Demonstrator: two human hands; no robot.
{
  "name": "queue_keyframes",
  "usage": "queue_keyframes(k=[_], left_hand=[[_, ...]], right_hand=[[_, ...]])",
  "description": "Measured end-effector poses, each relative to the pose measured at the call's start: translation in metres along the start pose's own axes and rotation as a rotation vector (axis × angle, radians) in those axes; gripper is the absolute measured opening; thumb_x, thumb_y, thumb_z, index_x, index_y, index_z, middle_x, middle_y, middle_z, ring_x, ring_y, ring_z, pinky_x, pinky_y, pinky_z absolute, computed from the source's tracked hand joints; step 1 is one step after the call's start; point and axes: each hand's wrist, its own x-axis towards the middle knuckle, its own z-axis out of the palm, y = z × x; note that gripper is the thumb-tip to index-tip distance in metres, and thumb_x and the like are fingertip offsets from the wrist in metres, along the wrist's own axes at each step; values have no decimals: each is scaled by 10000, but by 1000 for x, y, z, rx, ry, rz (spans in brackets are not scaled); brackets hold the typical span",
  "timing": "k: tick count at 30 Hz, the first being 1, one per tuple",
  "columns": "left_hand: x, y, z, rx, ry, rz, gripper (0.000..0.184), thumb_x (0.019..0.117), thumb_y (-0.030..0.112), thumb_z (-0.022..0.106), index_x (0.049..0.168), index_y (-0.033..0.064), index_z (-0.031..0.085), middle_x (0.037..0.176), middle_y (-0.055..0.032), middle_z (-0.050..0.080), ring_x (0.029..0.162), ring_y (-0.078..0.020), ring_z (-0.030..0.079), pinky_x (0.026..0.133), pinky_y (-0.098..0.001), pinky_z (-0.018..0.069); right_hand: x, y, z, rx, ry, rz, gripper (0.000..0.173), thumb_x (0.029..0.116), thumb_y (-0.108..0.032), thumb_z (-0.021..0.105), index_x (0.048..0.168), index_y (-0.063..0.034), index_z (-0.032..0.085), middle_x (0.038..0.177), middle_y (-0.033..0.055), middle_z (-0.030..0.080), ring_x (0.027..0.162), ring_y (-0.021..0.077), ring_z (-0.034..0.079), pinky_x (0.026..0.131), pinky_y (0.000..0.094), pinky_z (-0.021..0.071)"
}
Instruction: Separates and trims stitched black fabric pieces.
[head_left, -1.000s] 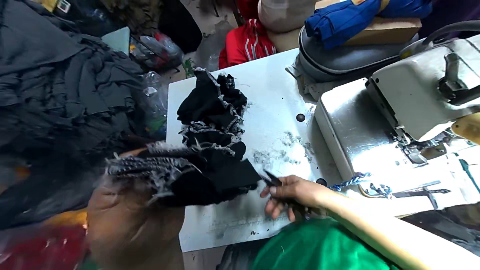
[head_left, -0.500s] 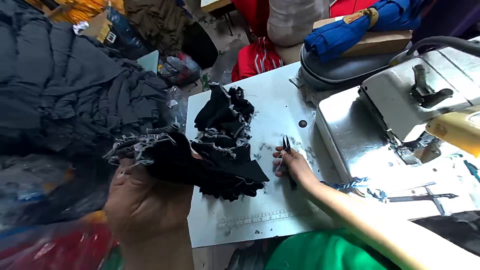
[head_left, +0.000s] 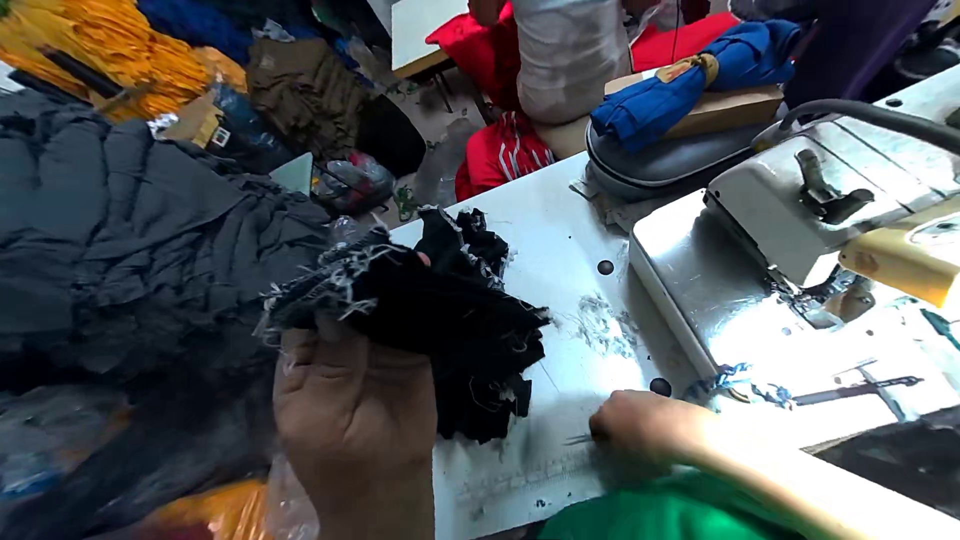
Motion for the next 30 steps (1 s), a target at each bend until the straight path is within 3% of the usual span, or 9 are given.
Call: queue_keyframes(k=[2, 5, 9, 14, 16, 18, 21, 24, 30], left_hand=[[8, -4, 1, 10, 0, 8, 252, 1074, 183, 410, 1174, 187, 642, 1198, 0, 715, 1132, -153, 684, 973, -342, 576], [28, -7, 6, 34, -72, 27, 243, 1086, 170, 398, 1175, 184, 624, 1185, 21, 709, 1137, -135, 673, 992, -325, 561], [37, -15, 15, -19, -150, -16, 211, 1085, 141, 419, 1195, 146, 598, 1187, 3, 698, 1166, -148, 662, 1023, -340, 552], [41, -22, 20, -79, -185, -66, 217, 1086, 112, 402, 1164, 148, 600, 1117, 30, 707, 1092, -102, 684, 975, -302, 573], [47, -23, 18, -100, -170, -55, 262, 1090, 92, 351, 1168, 143, 596, 1111, 22, 705, 1088, -111, 680, 977, -316, 569], [55, -20, 14, -97, -153, -33, 281, 1096, 93, 314, 1183, 142, 577, 1124, 16, 695, 1104, -122, 673, 993, -336, 561], [79, -12, 4, -41, -125, 24, 270, 1096, 101, 302, 1217, 150, 539, 1142, 25, 678, 1120, -126, 662, 1002, -357, 555], [108, 1, -27, 79, -216, 69, 269, 1118, 196, 334, 1286, 141, 537, 1207, 18, 667, 1161, -137, 654, 1028, -358, 547], [167, 14, -97, 130, -338, 172, 345, 1113, 231, 303, 1294, 81, 554, 1251, -6, 637, 1204, -127, 614, 1075, -341, 493]], right_hand=[[-17, -12, -6, -119, 5, 78, 249, 1020, -127, 575, 1190, 29, 666, 1124, 298, 660, 1099, 500, 623, 887, 688, 473], [-26, -31, -10, -126, 114, -88, 221, 1025, -112, 573, 1174, 11, 678, 1078, 276, 671, 1038, 482, 644, 851, 658, 493], [5, -52, 8, -151, 652, -406, 390, 1006, -91, 570, 1379, -184, 635, 1131, 263, 630, 801, 408, 682, 642, 531, 566], [51, -79, -7, -125, 1048, -229, 527, 953, -75, 626, 1453, -238, 589, 1005, 225, 678, 700, 348, 692, 573, 463, 572], [60, -70, -15, -77, 1019, -116, 283, 961, -88, 626, 1228, -110, 717, 981, 190, 711, 797, 355, 718, 644, 503, 590], [52, -53, -20, 6, 773, -59, 203, 1010, -100, 554, 1122, -15, 700, 1132, 202, 669, 948, 378, 691, 785, 557, 565], [36, -24, -9, 67, 576, -144, 228, 1005, -89, 544, 1120, 40, 693, 1122, 250, 667, 1041, 432, 654, 886, 618, 499], [22, -7, -2, 47, 457, 66, 253, 1013, -76, 518, 1177, 36, 675, 1193, 251, 654, 1122, 440, 629, 945, 622, 475], [-2, -3, -25, 24, 787, 399, 216, 1007, -103, 561, 1147, -44, 715, 1131, 193, 683, 1008, 387, 684, 822, 570, 547]])
